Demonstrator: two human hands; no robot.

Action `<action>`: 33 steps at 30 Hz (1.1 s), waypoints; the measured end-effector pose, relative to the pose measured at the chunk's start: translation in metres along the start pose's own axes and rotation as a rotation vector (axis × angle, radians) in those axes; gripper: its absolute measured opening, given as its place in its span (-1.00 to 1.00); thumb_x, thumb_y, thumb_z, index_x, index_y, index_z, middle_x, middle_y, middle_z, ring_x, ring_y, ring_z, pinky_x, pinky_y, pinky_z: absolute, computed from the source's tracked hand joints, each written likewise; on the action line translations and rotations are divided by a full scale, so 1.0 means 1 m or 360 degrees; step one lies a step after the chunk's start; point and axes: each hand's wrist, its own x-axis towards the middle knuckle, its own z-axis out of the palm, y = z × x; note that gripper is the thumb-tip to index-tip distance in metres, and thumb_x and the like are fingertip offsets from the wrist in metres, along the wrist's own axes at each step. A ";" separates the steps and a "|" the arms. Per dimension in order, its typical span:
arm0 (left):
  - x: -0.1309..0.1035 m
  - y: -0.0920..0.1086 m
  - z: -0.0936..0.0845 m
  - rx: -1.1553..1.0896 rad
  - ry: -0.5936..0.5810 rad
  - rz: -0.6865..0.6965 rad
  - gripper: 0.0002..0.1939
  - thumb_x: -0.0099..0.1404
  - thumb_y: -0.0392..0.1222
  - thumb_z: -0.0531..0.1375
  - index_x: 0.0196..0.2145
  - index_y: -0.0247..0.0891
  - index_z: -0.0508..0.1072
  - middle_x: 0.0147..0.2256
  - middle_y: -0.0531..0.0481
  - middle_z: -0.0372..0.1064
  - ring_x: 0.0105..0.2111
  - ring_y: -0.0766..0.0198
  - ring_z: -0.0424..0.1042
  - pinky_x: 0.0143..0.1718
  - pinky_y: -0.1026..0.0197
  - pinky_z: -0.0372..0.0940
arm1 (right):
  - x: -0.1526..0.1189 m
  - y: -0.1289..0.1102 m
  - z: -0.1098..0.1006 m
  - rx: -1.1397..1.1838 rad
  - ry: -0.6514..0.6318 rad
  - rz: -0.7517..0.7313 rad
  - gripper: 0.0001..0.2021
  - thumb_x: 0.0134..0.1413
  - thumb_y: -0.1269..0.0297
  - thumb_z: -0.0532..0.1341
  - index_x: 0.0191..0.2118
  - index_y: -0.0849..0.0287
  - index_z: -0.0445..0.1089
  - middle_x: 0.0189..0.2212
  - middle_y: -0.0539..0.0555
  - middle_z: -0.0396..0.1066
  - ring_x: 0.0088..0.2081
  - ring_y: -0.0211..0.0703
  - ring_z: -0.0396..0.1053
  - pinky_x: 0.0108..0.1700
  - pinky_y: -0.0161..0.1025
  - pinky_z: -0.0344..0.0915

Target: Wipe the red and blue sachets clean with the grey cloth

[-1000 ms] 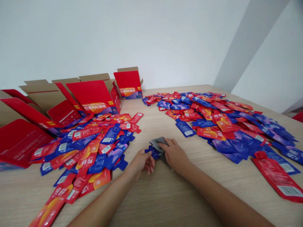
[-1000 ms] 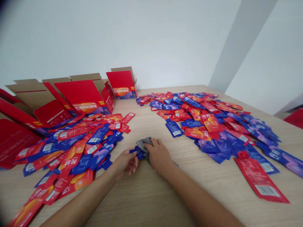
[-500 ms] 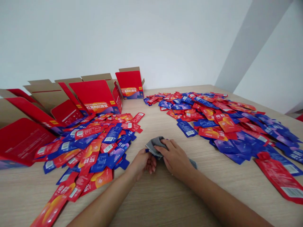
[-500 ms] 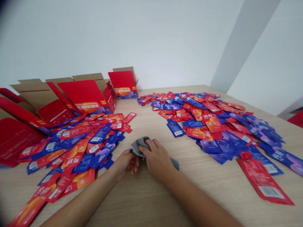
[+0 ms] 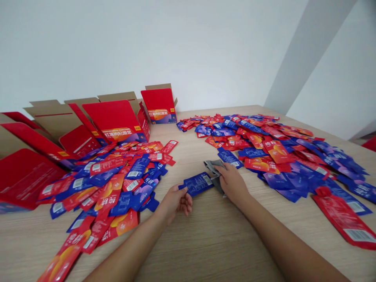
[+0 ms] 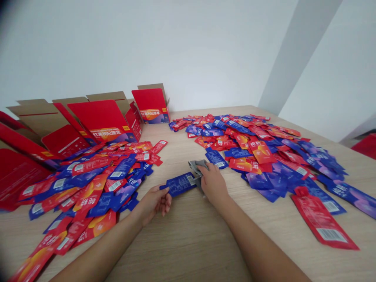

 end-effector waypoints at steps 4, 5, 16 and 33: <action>0.001 -0.001 0.001 -0.0013 -0.0021 -0.0036 -0.80 0.22 -0.15 0.07 -0.51 -0.29 0.25 -0.70 0.04 0.31 -0.77 0.36 0.28 -0.78 0.37 0.14 | -0.016 -0.033 0.002 0.0074 -0.0080 -0.0332 -0.51 0.02 0.53 0.01 0.09 0.12 0.30 0.04 0.18 0.21 0.04 -0.04 0.13 0.09 -0.11 0.14; 0.002 -0.001 0.001 -0.0014 -0.0027 -0.0043 -0.81 0.22 -0.16 0.07 -0.50 -0.29 0.25 -0.71 0.04 0.31 -0.77 0.35 0.28 -0.78 0.37 0.14 | -0.020 -0.041 0.004 0.0061 -0.0160 -0.0391 -0.52 0.03 0.52 0.02 0.09 0.11 0.30 0.05 0.18 0.21 0.04 -0.04 0.13 0.09 -0.11 0.14; 0.000 0.003 -0.001 -0.0036 0.0007 -0.0002 -0.73 0.19 -0.09 0.13 -0.55 -0.30 0.26 -0.71 0.04 0.30 -0.77 0.39 0.27 -0.76 0.38 0.13 | 0.001 -0.002 0.004 -0.0184 -0.0159 0.0058 -0.56 0.07 0.53 -0.02 0.04 0.18 0.36 -0.01 0.26 0.27 0.00 0.01 0.20 0.02 -0.12 0.20; 0.001 -0.001 -0.001 -0.0023 -0.0044 0.0018 -0.76 0.16 -0.04 0.14 -0.39 -0.25 0.20 -0.70 0.08 0.32 -0.76 0.34 0.30 -0.77 0.38 0.14 | 0.001 0.002 0.001 -0.0184 -0.0060 0.0076 -0.54 0.05 0.54 -0.02 0.06 0.16 0.34 -0.03 0.22 0.27 0.00 -0.04 0.21 0.03 -0.14 0.19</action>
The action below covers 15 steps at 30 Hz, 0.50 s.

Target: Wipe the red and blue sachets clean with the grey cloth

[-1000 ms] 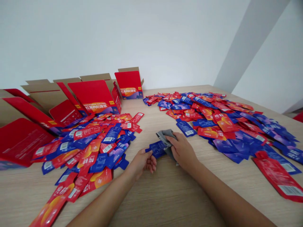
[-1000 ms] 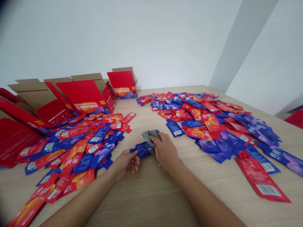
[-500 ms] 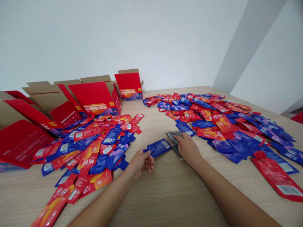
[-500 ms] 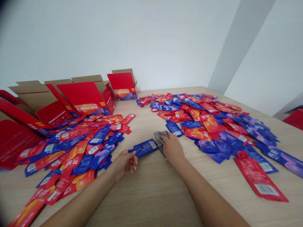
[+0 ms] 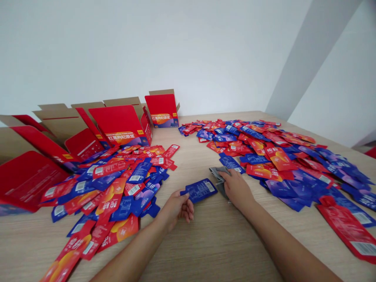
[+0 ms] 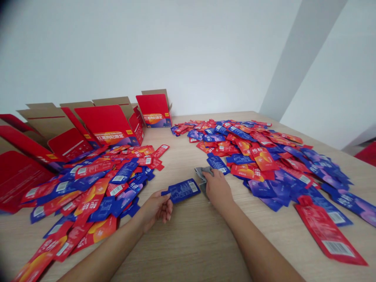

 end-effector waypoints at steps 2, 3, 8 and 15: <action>0.001 -0.001 0.000 0.0004 0.0005 -0.0021 -0.78 0.17 -0.06 0.12 -0.41 -0.25 0.20 -0.71 0.08 0.31 -0.77 0.34 0.30 -0.78 0.38 0.14 | -0.008 -0.012 -0.002 0.0066 0.0028 -0.0115 -0.51 0.05 0.54 -0.01 0.10 0.13 0.29 0.01 0.20 0.23 0.03 -0.05 0.18 0.06 -0.15 0.17; 0.001 -0.001 0.000 -0.0001 0.0005 -0.0030 -0.79 0.18 -0.06 0.12 -0.41 -0.25 0.21 -0.71 0.08 0.31 -0.77 0.34 0.30 -0.78 0.38 0.14 | -0.013 -0.022 -0.002 0.0103 0.0009 -0.0220 -0.50 0.05 0.53 0.00 0.12 0.11 0.27 0.04 0.20 0.21 0.05 -0.04 0.16 0.07 -0.15 0.17; 0.002 -0.002 -0.001 -0.0044 0.0043 0.0005 -0.76 0.17 -0.06 0.14 -0.46 -0.27 0.23 -0.71 0.07 0.30 -0.77 0.36 0.28 -0.78 0.39 0.11 | -0.023 -0.051 0.005 0.0142 -0.0216 -0.0404 -0.52 0.06 0.50 0.03 0.11 0.06 0.29 0.05 0.19 0.22 0.04 -0.03 0.17 0.04 -0.15 0.20; 0.000 0.001 0.001 -0.0160 0.0080 0.0281 -0.71 0.07 -0.11 0.22 -0.27 -0.30 0.33 -0.57 0.03 0.39 -0.60 0.29 0.41 -0.62 0.32 0.25 | 0.004 0.010 0.011 0.0395 0.0106 0.0074 -0.53 0.05 0.54 -0.07 0.05 0.20 0.33 -0.09 0.20 0.30 -0.03 -0.10 0.24 0.03 -0.15 0.20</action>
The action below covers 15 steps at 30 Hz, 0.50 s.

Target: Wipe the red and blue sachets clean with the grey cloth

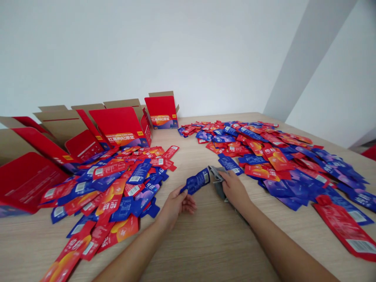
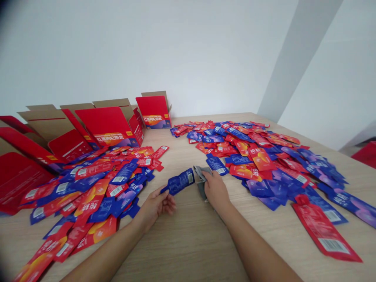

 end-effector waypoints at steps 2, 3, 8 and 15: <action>0.001 0.002 -0.001 0.0047 0.0002 0.0051 -0.65 -0.01 -0.28 0.22 -0.19 -0.33 0.38 -0.48 0.00 0.44 -0.49 0.29 0.44 -0.53 0.33 0.28 | 0.003 0.007 -0.006 0.0167 0.0180 0.0002 -0.53 0.05 0.52 -0.08 0.06 0.19 0.32 -0.11 0.17 0.30 -0.03 -0.09 0.24 0.04 -0.12 0.20; 0.003 0.002 -0.001 0.0092 0.0004 0.0051 -0.60 -0.06 -0.36 0.20 -0.18 -0.34 0.41 -0.44 -0.01 0.45 -0.45 0.30 0.44 -0.50 0.34 0.28 | 0.002 0.006 -0.008 0.0223 0.0259 -0.0020 -0.53 0.05 0.50 -0.07 0.07 0.17 0.31 -0.10 0.17 0.29 -0.02 -0.07 0.23 0.04 -0.09 0.19; 0.009 0.000 -0.004 0.0255 0.0002 -0.0034 -0.60 -0.11 -0.35 0.15 -0.22 -0.39 0.42 -0.53 0.00 0.43 -0.53 0.32 0.39 -0.54 0.33 0.25 | -0.021 -0.034 -0.009 0.0274 0.0145 -0.0395 -0.48 -0.01 0.54 -0.03 0.09 0.10 0.28 0.01 0.17 0.21 0.04 -0.06 0.17 0.08 -0.05 0.16; 0.007 -0.001 -0.002 0.0471 0.0068 -0.0010 -0.70 -0.03 -0.11 0.18 -0.35 -0.19 0.18 -0.76 0.26 0.17 -0.83 0.48 0.00 -0.80 0.43 -0.21 | -0.018 -0.042 0.006 -0.0181 -0.0364 -0.0373 -0.53 0.04 0.54 0.00 0.06 0.09 0.34 0.01 0.21 0.23 0.02 -0.04 0.19 0.03 -0.14 0.20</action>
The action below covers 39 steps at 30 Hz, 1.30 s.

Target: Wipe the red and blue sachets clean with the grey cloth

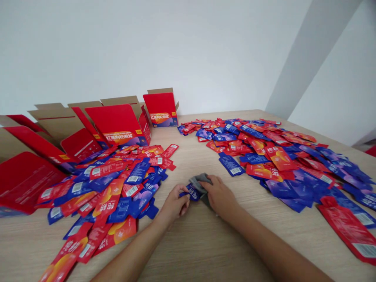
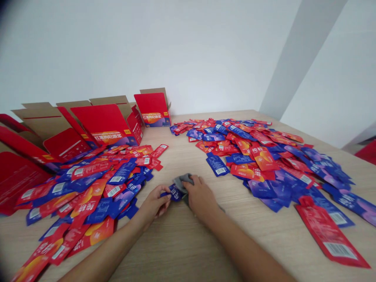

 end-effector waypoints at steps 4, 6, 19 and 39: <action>-0.005 0.003 -0.002 -0.0102 -0.0029 -0.0036 -0.63 -0.05 -0.09 0.19 -0.30 -0.18 0.14 -0.76 0.29 0.15 -0.82 0.49 -0.05 -0.77 0.43 -0.26 | 0.008 0.033 -0.007 -0.0076 0.0095 0.0301 -0.53 0.03 0.56 -0.03 0.03 0.16 0.36 -0.02 0.22 0.25 0.03 -0.05 0.19 0.03 -0.16 0.19; -0.005 0.003 -0.003 -0.0102 -0.0034 -0.0064 -0.61 -0.07 -0.11 0.21 -0.30 -0.19 0.14 -0.77 0.29 0.14 -0.81 0.49 -0.04 -0.75 0.42 -0.26 | 0.003 0.030 -0.010 -0.0040 0.0170 0.0252 -0.51 0.02 0.55 -0.03 0.07 0.19 0.33 0.00 0.22 0.23 0.04 -0.05 0.17 0.05 -0.15 0.17; -0.002 0.002 -0.003 -0.0065 -0.0033 -0.0152 -0.64 -0.11 -0.11 0.16 -0.35 -0.18 0.11 -0.78 0.27 0.17 -0.84 0.48 -0.01 -0.78 0.42 -0.28 | 0.004 0.016 -0.009 -0.0196 -0.0013 0.0262 -0.57 0.07 0.52 -0.01 0.02 0.13 0.37 -0.02 0.23 0.25 0.01 -0.03 0.21 -0.02 -0.18 0.24; -0.003 0.003 -0.002 -0.0114 0.0052 -0.0138 -0.44 -0.01 -0.11 0.18 -0.07 -0.26 0.08 -0.71 0.23 0.28 -0.84 0.41 0.14 -0.84 0.44 -0.17 | 0.005 0.036 -0.007 0.0019 0.0084 0.0300 -0.56 0.05 0.52 -0.02 0.03 0.14 0.36 -0.03 0.16 0.27 0.02 -0.13 0.21 0.05 -0.23 0.15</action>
